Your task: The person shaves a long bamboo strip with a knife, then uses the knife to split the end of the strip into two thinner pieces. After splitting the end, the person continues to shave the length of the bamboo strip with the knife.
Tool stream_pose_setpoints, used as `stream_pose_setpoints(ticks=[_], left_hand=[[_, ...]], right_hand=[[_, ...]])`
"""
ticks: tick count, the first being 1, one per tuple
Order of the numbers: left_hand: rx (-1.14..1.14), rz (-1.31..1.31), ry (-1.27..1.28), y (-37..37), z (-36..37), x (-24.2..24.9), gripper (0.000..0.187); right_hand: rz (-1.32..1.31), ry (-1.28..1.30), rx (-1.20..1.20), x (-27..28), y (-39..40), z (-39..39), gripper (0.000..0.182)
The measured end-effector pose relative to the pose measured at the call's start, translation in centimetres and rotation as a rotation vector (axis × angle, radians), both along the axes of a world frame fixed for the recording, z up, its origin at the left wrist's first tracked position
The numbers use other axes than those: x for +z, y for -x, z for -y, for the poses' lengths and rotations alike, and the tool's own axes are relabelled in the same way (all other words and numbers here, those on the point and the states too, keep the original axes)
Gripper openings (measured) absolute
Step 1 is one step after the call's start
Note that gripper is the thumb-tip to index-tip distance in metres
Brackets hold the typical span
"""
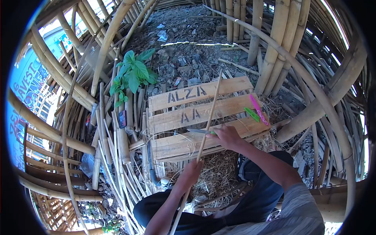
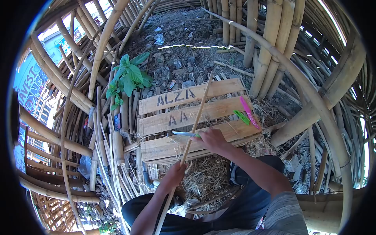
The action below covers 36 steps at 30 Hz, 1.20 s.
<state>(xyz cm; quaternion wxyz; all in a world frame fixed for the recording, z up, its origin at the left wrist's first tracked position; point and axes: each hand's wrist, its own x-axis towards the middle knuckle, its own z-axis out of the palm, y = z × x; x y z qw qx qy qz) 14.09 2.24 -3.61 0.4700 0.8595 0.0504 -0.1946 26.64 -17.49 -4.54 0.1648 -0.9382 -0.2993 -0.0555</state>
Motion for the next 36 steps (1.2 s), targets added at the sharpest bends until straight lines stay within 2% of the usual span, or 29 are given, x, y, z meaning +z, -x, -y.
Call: stream_pose_setpoints(ticks=[1, 3, 4, 6, 10, 13, 16, 18, 20, 22, 25, 26, 28, 29, 31, 33, 34, 36], left_hand=[[0.003, -0.003, -0.005, 0.1, 0.1, -0.2, 0.036], [-0.017, 0.064, -0.041, 0.1, 0.4, 0.0, 0.034], [-0.015, 0.062, -0.037, 0.1, 0.6, 0.4, 0.034], [-0.016, 0.063, -0.052, 0.0, 0.8, 1.3, 0.037], [-0.025, 0.076, -0.085, -0.3, 1.0, 0.7, 0.036], [-0.041, 0.128, -0.123, -0.5, 1.3, 0.7, 0.034], [-0.03, 0.123, -0.118, -0.6, 1.3, 0.8, 0.033], [-0.009, 0.021, -0.105, -0.7, 1.3, 1.4, 0.035], [-0.016, 0.032, -0.131, -0.7, 1.2, 1.1, 0.034], [-0.025, 0.049, -0.157, -0.5, 1.2, 1.3, 0.034], [-0.028, 0.046, -0.139, -0.6, 1.2, 1.8, 0.035], [-0.02, 0.046, -0.118, -0.5, 1.3, 1.5, 0.034], [-0.008, 0.044, -0.094, -0.4, 1.4, 1.5, 0.034], [-0.023, 0.074, -0.123, -0.2, 1.3, 1.7, 0.034], [-0.04, 0.074, -0.164, 1.0, 1.1, 2.4, 0.035], [-0.152, 0.345, -0.145, 1.4, 1.1, 3.4, 0.035], [-0.094, 0.108, -0.104, 1.2, 1.0, 3.4, 0.035], [-0.077, 0.119, -0.081, 1.0, 0.5, 3.0, 0.034]], right_hand=[[-0.003, -0.005, 0.003, 0.3, 0.0, 0.2, 0.053], [-0.332, -0.084, 0.181, 1.3, -0.7, 1.5, 0.051], [-0.334, -0.08, 0.182, 1.3, -0.9, 2.2, 0.051], [-0.491, -0.129, 0.137, 1.4, -1.3, 3.3, 0.044], [-0.623, -0.132, -0.014, 1.5, -1.4, 3.0, 0.037], [-0.571, -0.061, -0.047, 0.6, 0.0, 1.1, 0.034], [-0.35, -0.098, -0.001, -0.7, 2.5, -0.9, 0.03], [-0.317, -0.058, -0.007, -0.4, 2.3, -0.6, 0.028], [-0.287, -0.023, -0.016, -0.4, 0.9, 0.0, 0.026], [-0.256, -0.039, -0.289, -0.4, -2.2, 1.6, 0.021], [-0.213, -0.002, -0.314, 0.0, -3.6, 2.8, 0.021], [-0.207, 0.002, -0.313, -0.3, -3.0, 2.5, 0.021], [-0.251, -0.01, -0.083, -0.8, -0.8, 1.3, 0.022], [-0.252, -0.013, -0.079, -1.2, -1.8, 1.5, 0.022], [-0.218, 0.053, -0.378, -2.6, -4.4, 3.0, 0.024], [-0.221, -0.09, -0.635, -1.4, -7.4, 6.8, 0.024], [-0.209, -0.095, -0.633, -1.2, -7.5, 7.2, 0.024], [-0.026, -0.07, -0.588, -1.0, -7.0, 7.7, 0.025]])
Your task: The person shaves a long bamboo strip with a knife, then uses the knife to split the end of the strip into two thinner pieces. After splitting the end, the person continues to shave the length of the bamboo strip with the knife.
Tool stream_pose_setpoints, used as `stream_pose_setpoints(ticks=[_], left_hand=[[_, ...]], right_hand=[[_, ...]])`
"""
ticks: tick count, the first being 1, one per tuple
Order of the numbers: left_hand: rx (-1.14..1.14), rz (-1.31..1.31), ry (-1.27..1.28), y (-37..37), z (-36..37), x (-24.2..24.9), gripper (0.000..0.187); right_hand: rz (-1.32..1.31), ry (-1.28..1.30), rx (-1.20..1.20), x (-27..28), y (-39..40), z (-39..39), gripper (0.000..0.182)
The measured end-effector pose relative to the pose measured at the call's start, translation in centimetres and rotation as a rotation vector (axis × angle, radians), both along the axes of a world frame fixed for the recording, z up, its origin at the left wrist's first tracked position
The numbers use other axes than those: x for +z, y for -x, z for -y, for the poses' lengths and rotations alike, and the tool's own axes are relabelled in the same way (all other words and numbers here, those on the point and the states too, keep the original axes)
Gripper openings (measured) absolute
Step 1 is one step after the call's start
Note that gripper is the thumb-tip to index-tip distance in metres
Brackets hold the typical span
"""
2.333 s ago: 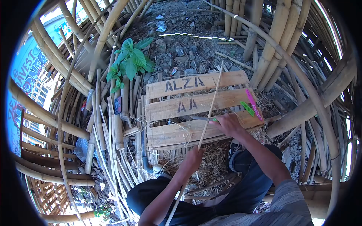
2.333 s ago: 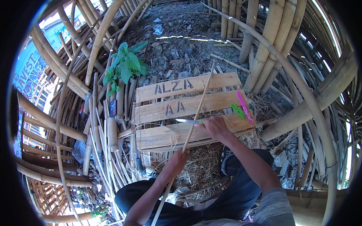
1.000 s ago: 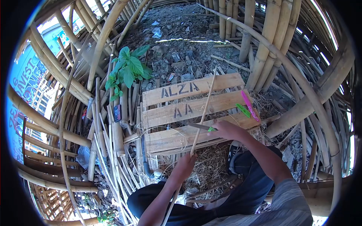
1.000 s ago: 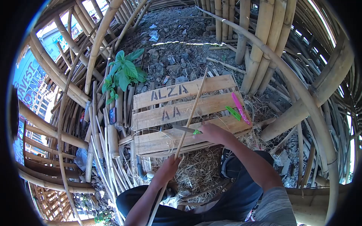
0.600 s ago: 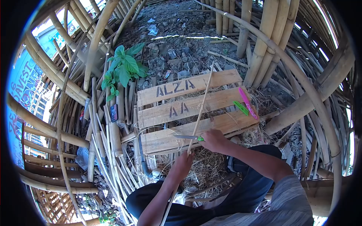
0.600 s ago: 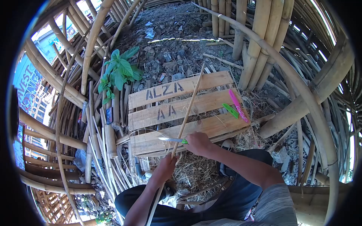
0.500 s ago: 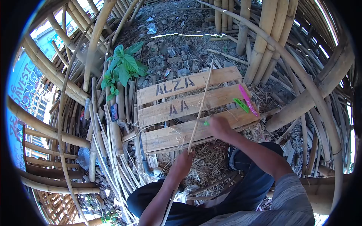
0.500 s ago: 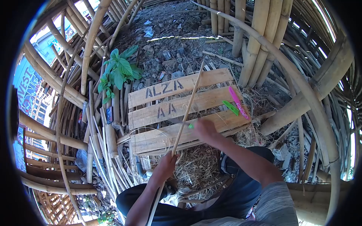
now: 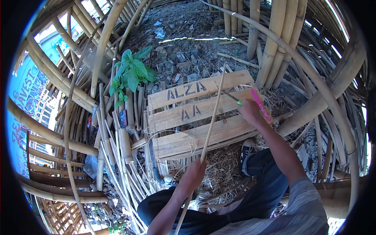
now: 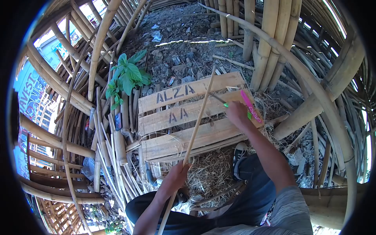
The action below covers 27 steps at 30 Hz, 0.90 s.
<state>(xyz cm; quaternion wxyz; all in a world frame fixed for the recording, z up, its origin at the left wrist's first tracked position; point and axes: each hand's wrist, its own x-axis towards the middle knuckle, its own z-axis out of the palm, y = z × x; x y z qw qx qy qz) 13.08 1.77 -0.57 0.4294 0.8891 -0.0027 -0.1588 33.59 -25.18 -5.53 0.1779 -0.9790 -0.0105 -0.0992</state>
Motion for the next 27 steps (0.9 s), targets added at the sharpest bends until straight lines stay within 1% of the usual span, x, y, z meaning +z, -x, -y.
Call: stream_pose_setpoints(ticks=[1, 3, 4, 6, 7, 9, 10, 12, 13, 15, 16, 18, 21, 22, 23, 25, 26, 27], left_hand=[[0.021, -0.006, 0.028, 0.0, -0.2, -0.4, 0.034], [0.043, 0.0, 0.045, -0.5, -0.4, -1.2, 0.034], [0.041, 0.0, 0.031, -0.7, -0.4, -1.1, 0.034], [0.043, -0.006, 0.014, -0.6, -0.6, -1.2, 0.034], [0.039, -0.015, 0.015, -0.6, -0.7, -1.4, 0.034], [0.035, -0.017, 0.02, -0.8, -0.5, -1.7, 0.034], [0.029, 0.026, -0.018, -0.8, -0.4, -2.0, 0.035], [0.017, 0.062, -0.059, -0.9, 0.0, -2.1, 0.035], [0.039, 0.039, -0.054, -0.9, 0.3, -1.8, 0.035], [0.057, 0.007, -0.053, -0.8, 0.4, -1.9, 0.034], [0.048, 0.019, -0.058, -0.7, 0.3, -2.2, 0.033], [0.03, 0.034, -0.068, -0.8, 0.5, -2.0, 0.032], [0.018, 0.024, -0.105, -0.5, 1.0, -1.4, 0.03], [0.021, 0.019, -0.093, -0.4, 0.8, -1.6, 0.029], [0.025, 0.012, -0.083, -0.3, 0.6, -1.9, 0.029], [0.033, 0.049, -0.086, -0.2, 0.4, -2.4, 0.031], [0.045, 0.085, -0.087, -0.2, 0.3, -2.7, 0.033], [0.048, 0.083, -0.09, 0.0, 0.0, -3.0, 0.033]], right_hand=[[0.01, 0.005, -0.001, 1.1, 0.9, -0.7, 0.025], [-0.026, -0.023, 0.128, 2.8, 2.6, -2.8, 0.025], [-0.026, -0.022, 0.132, 3.0, 3.0, -3.2, 0.025], [-0.092, -0.01, 0.425, 3.1, 3.9, -3.9, 0.022], [-0.091, -0.01, 0.429, 3.5, 4.5, -4.5, 0.022], [-0.295, 0.024, 0.554, 4.2, 5.8, -5.6, 0.023], [-0.294, 0.027, 0.553, 3.7, 6.3, -5.9, 0.023], [-0.255, 0.046, 0.683, 1.9, 6.8, -6.4, 0.024], [-0.261, 0.042, 0.677, 0.8, 6.5, -6.2, 0.024], [-0.159, 0.028, 0.618, -0.8, 5.9, -6.0, 0.026], [-0.162, 0.027, 0.616, -0.3, 4.9, -5.5, 0.026], [-0.243, -0.041, 0.205, 1.1, 2.4, -4.1, 0.026], [-0.192, 0.004, 0.211, 1.2, 1.8, -3.8, 0.026], [-0.196, -0.074, 0.224, 0.6, 2.4, -4.4, 0.027], [-0.193, -0.072, 0.222, 0.2, 3.1, -4.8, 0.027], [-0.261, -0.054, 0.346, 0.4, 4.7, -6.0, 0.026], [-0.26, -0.057, 0.348, 0.3, 5.5, -6.3, 0.026], [-0.232, -0.008, 0.44, 0.2, 6.3, -6.7, 0.026]])
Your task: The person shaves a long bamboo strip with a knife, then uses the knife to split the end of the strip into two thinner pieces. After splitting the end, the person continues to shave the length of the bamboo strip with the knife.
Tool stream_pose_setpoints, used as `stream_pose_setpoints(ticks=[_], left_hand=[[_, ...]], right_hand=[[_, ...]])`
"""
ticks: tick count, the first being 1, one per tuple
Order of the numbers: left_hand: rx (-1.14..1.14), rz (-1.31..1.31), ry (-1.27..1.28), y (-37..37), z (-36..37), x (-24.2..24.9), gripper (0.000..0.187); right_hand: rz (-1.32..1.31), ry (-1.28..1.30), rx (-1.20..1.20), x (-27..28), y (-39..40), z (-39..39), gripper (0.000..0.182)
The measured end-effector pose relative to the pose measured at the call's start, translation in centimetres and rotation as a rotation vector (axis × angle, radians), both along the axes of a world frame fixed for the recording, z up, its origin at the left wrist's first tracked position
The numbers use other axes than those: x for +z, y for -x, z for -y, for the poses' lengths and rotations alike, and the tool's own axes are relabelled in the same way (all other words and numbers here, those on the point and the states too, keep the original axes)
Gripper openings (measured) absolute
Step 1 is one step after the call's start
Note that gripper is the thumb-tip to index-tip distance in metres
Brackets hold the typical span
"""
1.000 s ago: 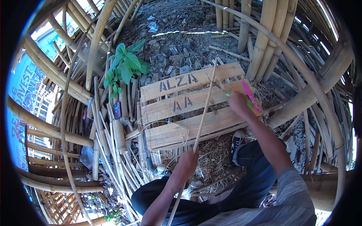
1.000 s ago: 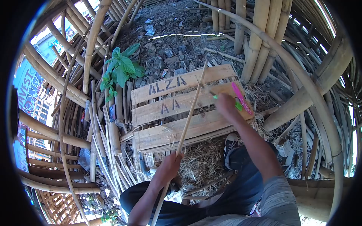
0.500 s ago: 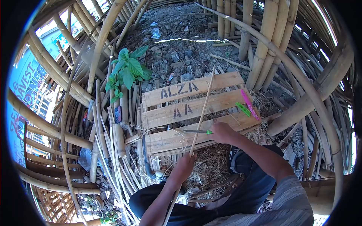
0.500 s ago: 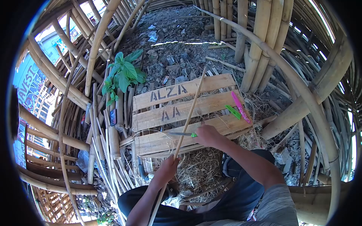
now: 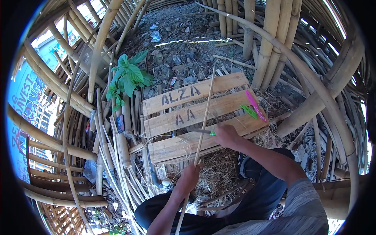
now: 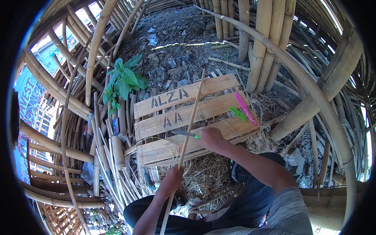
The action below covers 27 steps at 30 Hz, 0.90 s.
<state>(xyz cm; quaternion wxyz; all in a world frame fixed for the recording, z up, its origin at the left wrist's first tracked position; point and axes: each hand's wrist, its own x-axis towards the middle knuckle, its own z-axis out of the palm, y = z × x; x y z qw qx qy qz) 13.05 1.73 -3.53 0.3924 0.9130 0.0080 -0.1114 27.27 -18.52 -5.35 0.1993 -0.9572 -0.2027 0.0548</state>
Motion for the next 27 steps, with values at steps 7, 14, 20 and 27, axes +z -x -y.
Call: stream_pose_setpoints(ticks=[7, 14, 20, 27], left_hand=[[0.009, -0.286, 0.137, 3.3, -0.9, 1.9, 0.029], [0.063, -0.335, 0.218, 6.0, -1.9, 1.7, 0.027], [0.113, -0.377, 0.251, 7.6, -2.0, -0.1, 0.026], [0.092, -0.323, 0.227, 9.2, -1.8, 0.5, 0.026]], right_hand=[[0.107, -0.016, -0.285, -0.2, -5.1, 3.1, 0.023], [-0.145, 0.065, 0.084, 1.4, 1.0, -1.2, 0.022], [0.062, 0.084, -0.019, -0.9, -1.3, -0.5, 0.019], [-0.013, 0.108, -0.018, -0.9, -0.9, 0.0, 0.019]])
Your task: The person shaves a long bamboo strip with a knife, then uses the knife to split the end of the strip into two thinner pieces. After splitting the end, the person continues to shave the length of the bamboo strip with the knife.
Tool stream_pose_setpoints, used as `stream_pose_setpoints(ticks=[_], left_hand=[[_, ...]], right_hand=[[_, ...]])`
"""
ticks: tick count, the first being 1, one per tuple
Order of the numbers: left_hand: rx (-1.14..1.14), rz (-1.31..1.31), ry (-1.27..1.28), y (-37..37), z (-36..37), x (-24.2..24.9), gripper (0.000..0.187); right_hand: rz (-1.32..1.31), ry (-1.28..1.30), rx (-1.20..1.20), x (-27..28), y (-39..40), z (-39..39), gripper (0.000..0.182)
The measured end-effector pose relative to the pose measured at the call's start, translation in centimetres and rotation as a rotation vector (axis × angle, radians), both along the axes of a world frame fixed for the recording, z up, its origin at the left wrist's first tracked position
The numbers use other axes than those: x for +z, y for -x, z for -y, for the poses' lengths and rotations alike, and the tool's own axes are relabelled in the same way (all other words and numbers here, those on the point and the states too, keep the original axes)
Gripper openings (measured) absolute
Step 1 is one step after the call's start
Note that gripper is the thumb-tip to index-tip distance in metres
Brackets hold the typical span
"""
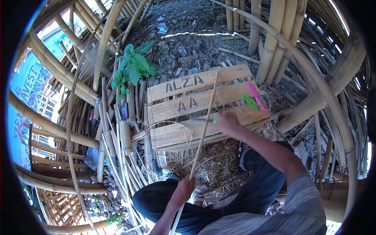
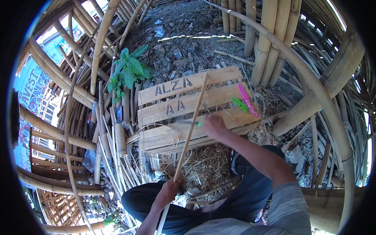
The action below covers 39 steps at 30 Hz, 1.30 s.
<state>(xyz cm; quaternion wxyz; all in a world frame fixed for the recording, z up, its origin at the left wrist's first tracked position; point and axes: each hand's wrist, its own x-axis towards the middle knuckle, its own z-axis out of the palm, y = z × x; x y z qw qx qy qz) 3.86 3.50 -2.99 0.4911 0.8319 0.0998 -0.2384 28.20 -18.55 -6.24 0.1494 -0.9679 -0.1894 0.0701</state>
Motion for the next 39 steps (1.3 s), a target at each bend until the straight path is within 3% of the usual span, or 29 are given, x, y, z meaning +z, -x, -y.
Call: stream_pose_setpoints(ticks=[1, 4, 8, 11, 13, 14, 16, 18, 21, 24, 25, 27, 28, 30, 32, 33, 35, 39], left_hand=[[-0.012, 0.022, -0.017, 0.3, 0.0, 0.0, 0.025], [-0.005, 0.003, -0.017, 0.4, -0.1, 1.2, 0.026], [0.036, -0.053, 0.042, 0.2, 0.1, 0.4, 0.025], [0.028, 0.008, 0.031, 0.6, -0.4, -0.8, 0.028], [0.009, 0.066, -0.042, 0.6, 0.2, 0.7, 0.026], [0.028, -0.067, -0.042, -0.1, 0.4, 1.3, 0.026], [0.017, -0.025, -0.067, -0.4, 0.6, 1.2, 0.026], [0.007, 0.007, -0.117, 0.3, 0.9, 1.0, 0.026], [0.025, 0.047, -0.085, 1.3, 0.7, 0.5, 0.027], [0.04, 0.051, -0.043, 1.3, 0.6, -1.8, 0.027], [0.051, 0.052, -0.043, 1.3, 0.6, -1.9, 0.027], [0.036, 0.118, -0.094, 1.6, 0.7, -1.9, 0.026], [0.041, 0.105, -0.099, 1.9, 0.7, -1.8, 0.026], [0.016, 0.109, -0.128, 2.0, 0.6, -1.6, 0.024], [0.018, 0.13, -0.08, 2.2, 0.7, -1.1, 0.024], [0.028, 0.135, -0.029, 2.4, 0.6, -1.1, 0.024], [0.036, 0.169, -0.015, 2.3, 0.4, -1.7, 0.024], [0.068, 0.073, 0.097, -0.6, -0.2, -4.5, 0.028]], right_hand=[[0.073, -0.018, -0.17, -0.4, -1.4, 0.8, 0.017], [0.086, -0.014, -0.238, 2.3, -3.6, 3.5, 0.017], [-0.15, 0.019, 0.122, 2.9, 3.6, -1.4, 0.023], [-0.143, 0.039, 0.242, 2.0, 5.1, -2.6, 0.022], [-0.223, 0.022, 0.141, 1.4, 3.0, -1.5, 0.022], [-0.075, 0.002, 0.158, 0.2, 1.9, -1.2, 0.023], [0.093, -0.014, 0.175, -0.4, -0.8, 0.0, 0.024], [0.062, -0.099, -0.24, -0.1, -3.1, 1.6, 0.027], [-0.005, -0.048, -0.284, 0.4, -4.1, 3.5, 0.027], [-0.161, 0.004, 0.05, 1.7, 2.4, -0.1, 0.023], [-0.159, 0.006, 0.062, 1.7, 4.1, -1.0, 0.023], [-0.049, 0.168, 0.339, 1.4, 6.7, -2.0, 0.022], [-0.149, 0.173, 0.231, 1.5, 5.0, -1.5, 0.02], [0.189, 0.01, -0.115, -1.2, -0.6, 1.5, 0.022], [0.168, -0.041, -0.353, 1.6, -5.0, 5.9, 0.023], [0.179, -0.046, -0.355, 2.0, -5.2, 6.1, 0.023], [0.115, -0.049, -0.31, 2.1, -4.5, 6.3, 0.024], [-0.172, -0.032, 0.065, 4.1, 2.3, 0.6, 0.026]])
